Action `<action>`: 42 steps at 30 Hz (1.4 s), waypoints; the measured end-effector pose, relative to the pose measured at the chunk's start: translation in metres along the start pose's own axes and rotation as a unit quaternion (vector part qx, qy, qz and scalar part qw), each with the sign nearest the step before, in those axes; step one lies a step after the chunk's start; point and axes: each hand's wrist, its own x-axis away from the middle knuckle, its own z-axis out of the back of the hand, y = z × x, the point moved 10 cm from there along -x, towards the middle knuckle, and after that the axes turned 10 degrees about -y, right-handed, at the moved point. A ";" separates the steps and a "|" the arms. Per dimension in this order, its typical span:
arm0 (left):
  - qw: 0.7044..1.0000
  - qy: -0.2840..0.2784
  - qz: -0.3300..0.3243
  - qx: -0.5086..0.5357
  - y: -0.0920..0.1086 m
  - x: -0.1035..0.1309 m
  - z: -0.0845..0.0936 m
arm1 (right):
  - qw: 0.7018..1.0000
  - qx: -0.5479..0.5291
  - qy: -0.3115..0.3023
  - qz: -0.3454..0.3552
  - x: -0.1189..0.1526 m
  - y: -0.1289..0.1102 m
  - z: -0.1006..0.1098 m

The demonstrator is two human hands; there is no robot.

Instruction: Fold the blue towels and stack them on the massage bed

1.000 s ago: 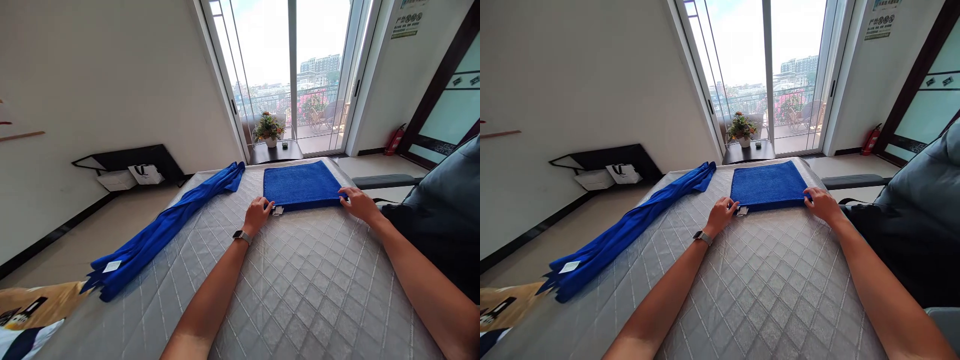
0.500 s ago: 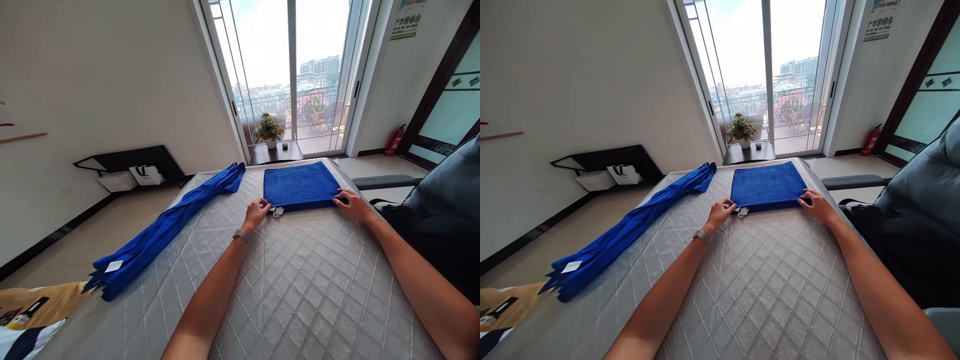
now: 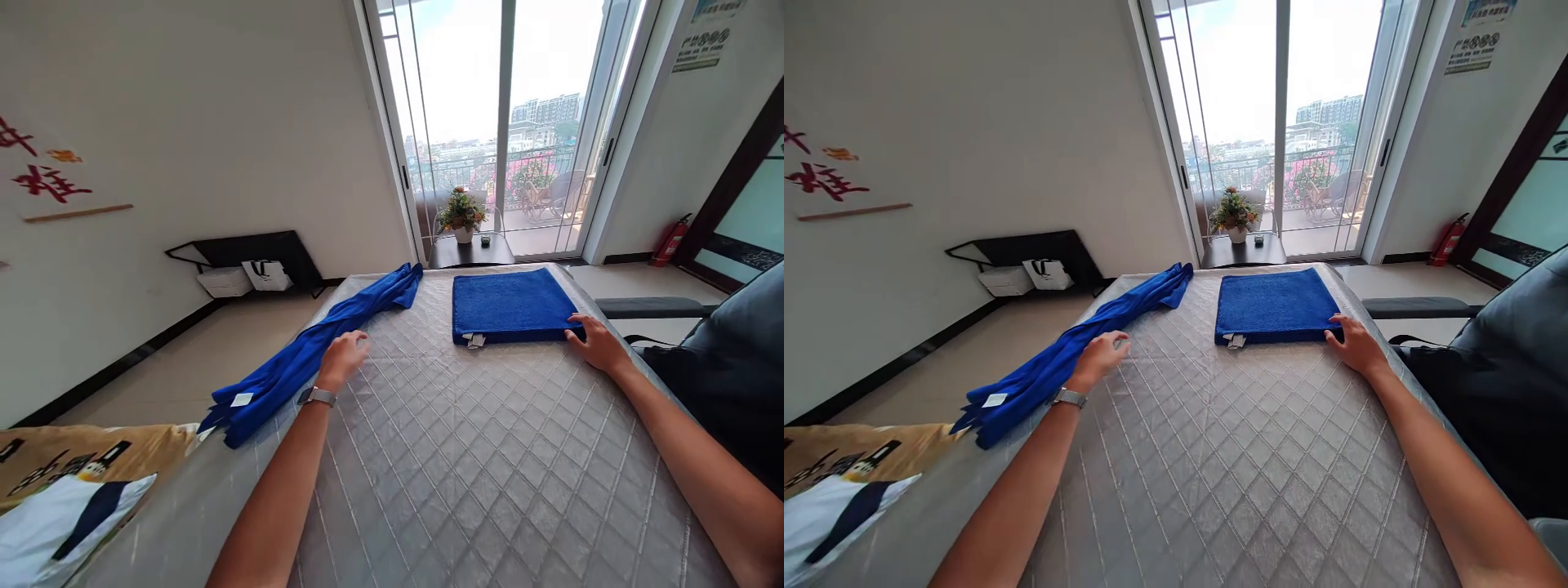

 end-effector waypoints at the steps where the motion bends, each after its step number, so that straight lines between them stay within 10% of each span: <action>1: 0.998 0.033 0.022 -0.040 -0.033 0.016 0.014 | 1.000 0.009 0.005 -0.003 0.000 0.000 0.002; 5: 0.974 0.158 0.092 -0.131 -0.147 0.088 0.062 | 0.995 0.083 0.050 -0.027 0.007 -0.006 0.016; 9: 0.975 0.113 0.185 -0.050 -0.221 0.125 0.063 | 0.974 0.211 0.076 -0.040 0.024 -0.041 0.032; 17: 0.976 0.155 0.149 0.041 -0.204 0.141 0.086 | 0.972 0.223 0.070 -0.003 0.107 -0.139 0.061; 22: 0.972 0.194 0.039 0.125 -0.152 0.154 0.115 | 0.979 0.173 0.072 0.083 0.175 -0.189 0.080; 28: 0.929 0.267 -0.119 0.225 -0.032 0.211 0.158 | 0.992 0.047 0.106 0.049 0.213 -0.206 0.087; 31: 0.903 0.154 -0.258 0.308 0.064 0.279 0.131 | 0.998 -0.012 0.058 0.022 0.217 -0.198 0.074; 36: 0.765 -0.089 -0.445 0.457 0.200 0.430 0.064 | 0.988 -0.080 -0.084 0.101 0.222 -0.228 0.046; 42: 0.749 -0.003 -0.350 0.563 0.199 0.454 0.074 | 0.952 -0.140 -0.152 0.226 0.250 -0.321 0.054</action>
